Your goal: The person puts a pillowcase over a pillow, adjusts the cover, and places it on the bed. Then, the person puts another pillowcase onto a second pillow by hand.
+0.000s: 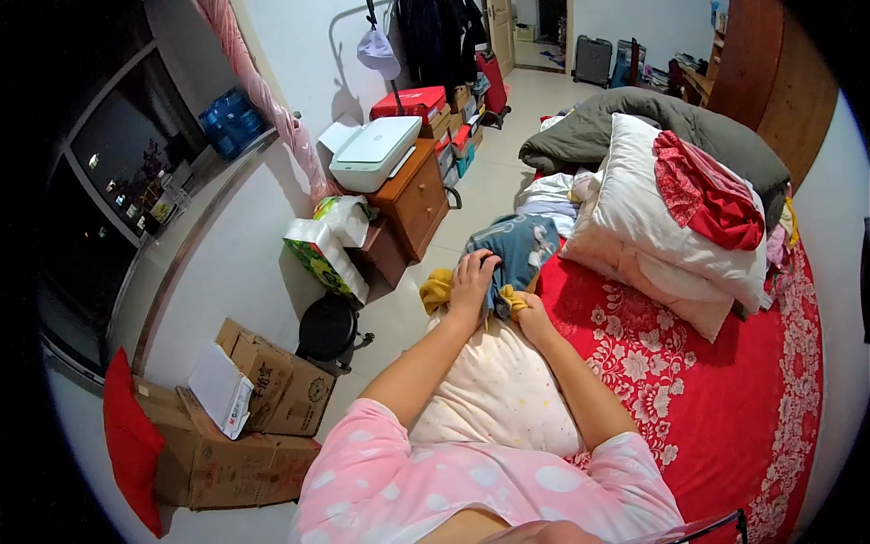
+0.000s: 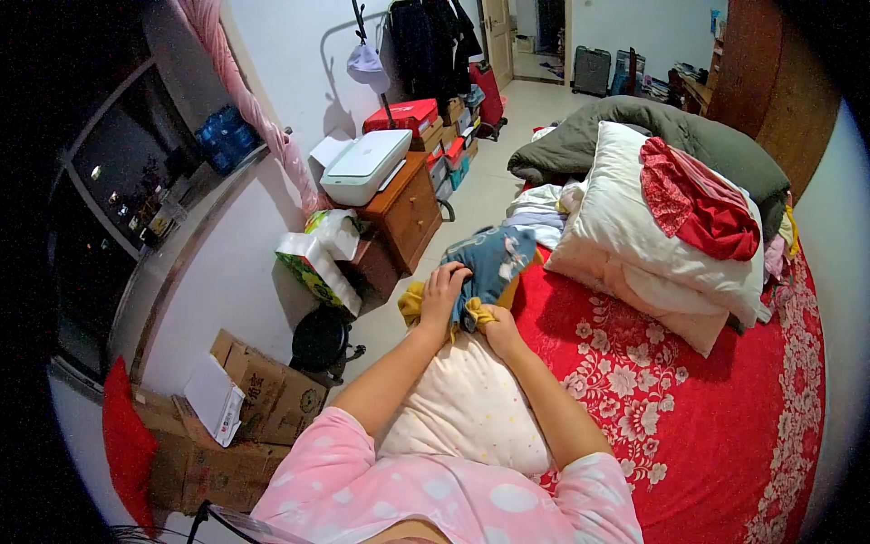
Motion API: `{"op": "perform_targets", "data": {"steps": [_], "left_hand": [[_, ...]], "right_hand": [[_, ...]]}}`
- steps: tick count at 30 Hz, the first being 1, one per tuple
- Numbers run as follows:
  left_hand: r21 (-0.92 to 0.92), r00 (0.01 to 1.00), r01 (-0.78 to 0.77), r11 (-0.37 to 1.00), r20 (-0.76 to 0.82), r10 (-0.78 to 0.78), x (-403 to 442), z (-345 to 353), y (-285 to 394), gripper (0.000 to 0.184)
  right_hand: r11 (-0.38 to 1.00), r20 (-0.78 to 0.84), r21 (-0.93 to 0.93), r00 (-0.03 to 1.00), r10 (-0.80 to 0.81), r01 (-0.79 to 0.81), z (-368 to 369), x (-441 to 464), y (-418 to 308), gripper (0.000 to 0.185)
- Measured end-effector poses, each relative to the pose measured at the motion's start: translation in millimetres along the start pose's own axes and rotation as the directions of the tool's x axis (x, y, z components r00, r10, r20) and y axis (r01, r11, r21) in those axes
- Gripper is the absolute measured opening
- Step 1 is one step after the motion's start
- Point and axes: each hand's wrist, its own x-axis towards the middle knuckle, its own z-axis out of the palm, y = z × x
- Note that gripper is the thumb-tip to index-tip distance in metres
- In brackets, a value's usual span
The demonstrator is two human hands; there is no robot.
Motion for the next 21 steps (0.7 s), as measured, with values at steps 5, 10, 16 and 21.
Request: {"op": "perform_targets", "data": {"steps": [5, 10, 16, 21], "left_hand": [[-0.314, 0.997, -0.032, 0.949, 0.057, 0.052, -0.3, -15.9, -2.2, 0.040], [-0.526, 0.977, -0.092, 0.845, 0.117, 0.179, -3.0, -40.6, -2.0, 0.045], [-0.389, 0.946, 0.122, 0.913, 0.324, 0.012, -22.8, -42.5, 13.8, 0.035], [-0.423, 0.890, 0.188, 0.886, 0.455, 0.029, -34.5, -27.4, 18.2, 0.046]], "right_hand": [[0.998, 0.030, -0.052, 0.999, 0.036, -0.034, -2.1, -12.9, -18.4, 0.020], [0.984, -0.023, -0.177, 1.000, -0.018, 0.014, -9.4, -8.3, 4.4, 0.023], [0.996, -0.157, -0.053, 0.985, -0.075, 0.067, -17.5, 1.6, 51.6, 0.023], [0.995, -0.181, 0.088, 0.983, -0.023, 0.040, -34.8, -21.2, 60.2, 0.023]]}}
